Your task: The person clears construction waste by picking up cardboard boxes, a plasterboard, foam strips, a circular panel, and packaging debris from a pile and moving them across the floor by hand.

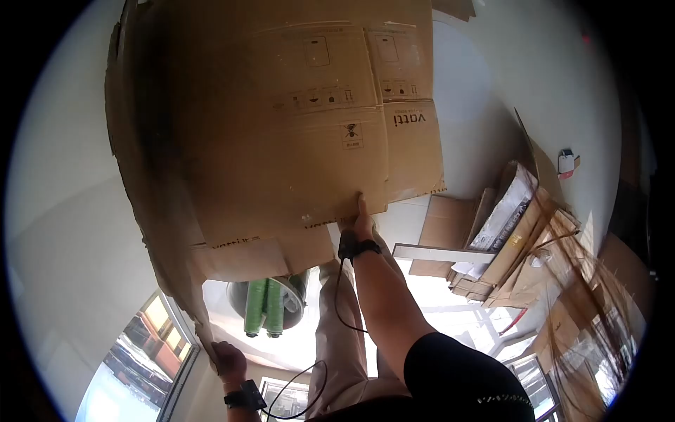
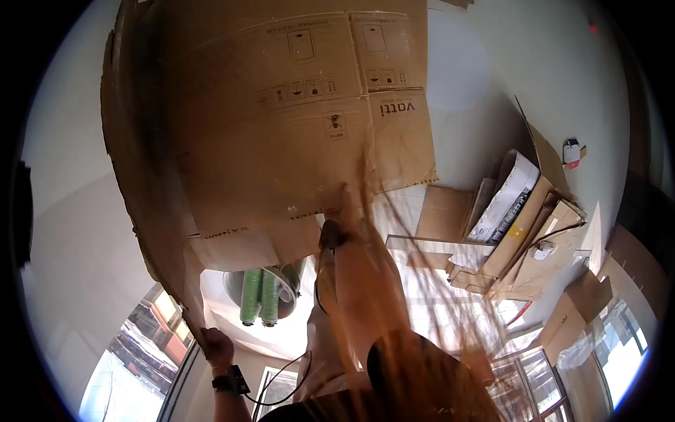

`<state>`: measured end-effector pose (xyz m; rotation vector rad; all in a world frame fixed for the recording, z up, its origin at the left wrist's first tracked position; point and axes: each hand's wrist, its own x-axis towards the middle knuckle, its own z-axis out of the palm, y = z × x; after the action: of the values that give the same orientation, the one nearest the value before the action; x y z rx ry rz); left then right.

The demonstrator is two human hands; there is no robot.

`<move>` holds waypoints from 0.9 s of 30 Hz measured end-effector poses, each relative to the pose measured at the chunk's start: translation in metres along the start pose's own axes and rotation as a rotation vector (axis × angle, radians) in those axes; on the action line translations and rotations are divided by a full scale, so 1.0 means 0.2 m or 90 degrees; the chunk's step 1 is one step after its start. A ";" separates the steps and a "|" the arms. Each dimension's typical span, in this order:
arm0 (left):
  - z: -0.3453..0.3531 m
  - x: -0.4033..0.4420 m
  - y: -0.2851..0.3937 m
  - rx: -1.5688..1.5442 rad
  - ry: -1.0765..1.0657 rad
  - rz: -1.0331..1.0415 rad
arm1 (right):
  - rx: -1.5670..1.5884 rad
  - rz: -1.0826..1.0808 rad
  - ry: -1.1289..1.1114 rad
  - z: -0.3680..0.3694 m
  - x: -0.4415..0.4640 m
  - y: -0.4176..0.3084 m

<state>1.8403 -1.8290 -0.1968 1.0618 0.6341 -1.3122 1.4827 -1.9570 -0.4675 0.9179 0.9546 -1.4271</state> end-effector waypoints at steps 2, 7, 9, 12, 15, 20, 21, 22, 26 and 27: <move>-0.01 0.02 -0.02 0.014 0.006 -0.017 | 0.008 0.007 -0.171 0.06 -0.13 -0.06; 0.00 0.03 0.04 0.131 0.002 0.050 | -0.116 -0.116 -0.290 0.36 -0.60 -0.37; -0.18 0.14 0.24 0.191 -0.060 0.004 | -0.098 -0.151 -0.295 0.51 -0.77 -0.53; -0.24 0.23 0.38 0.325 -0.146 0.041 | -0.202 -0.375 -0.292 0.73 -1.14 -0.71; -0.09 0.19 0.39 0.278 -0.097 0.098 | -0.109 -0.404 -0.354 0.77 -1.54 -0.91; -0.05 0.33 0.53 0.529 0.017 0.252 | -0.128 -0.527 -0.285 0.37 -2.22 -1.29; -0.04 0.32 0.55 0.648 0.025 0.290 | -0.128 -0.534 -0.286 0.24 -2.29 -1.38; -0.04 0.31 0.58 0.767 0.041 0.331 | -0.129 -0.581 -0.244 0.16 -2.41 -1.43; -0.02 0.32 0.50 1.030 0.054 0.438 | -0.062 -0.698 -0.221 -0.22 -2.70 -1.67; -0.02 0.32 0.49 1.065 0.045 0.449 | -0.061 -0.726 -0.164 -0.30 -2.77 -1.74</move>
<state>1.9475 -1.8623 -0.2293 2.3230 -1.0187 -0.9642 1.1722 -1.6856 0.0424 0.0217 1.4087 -2.3268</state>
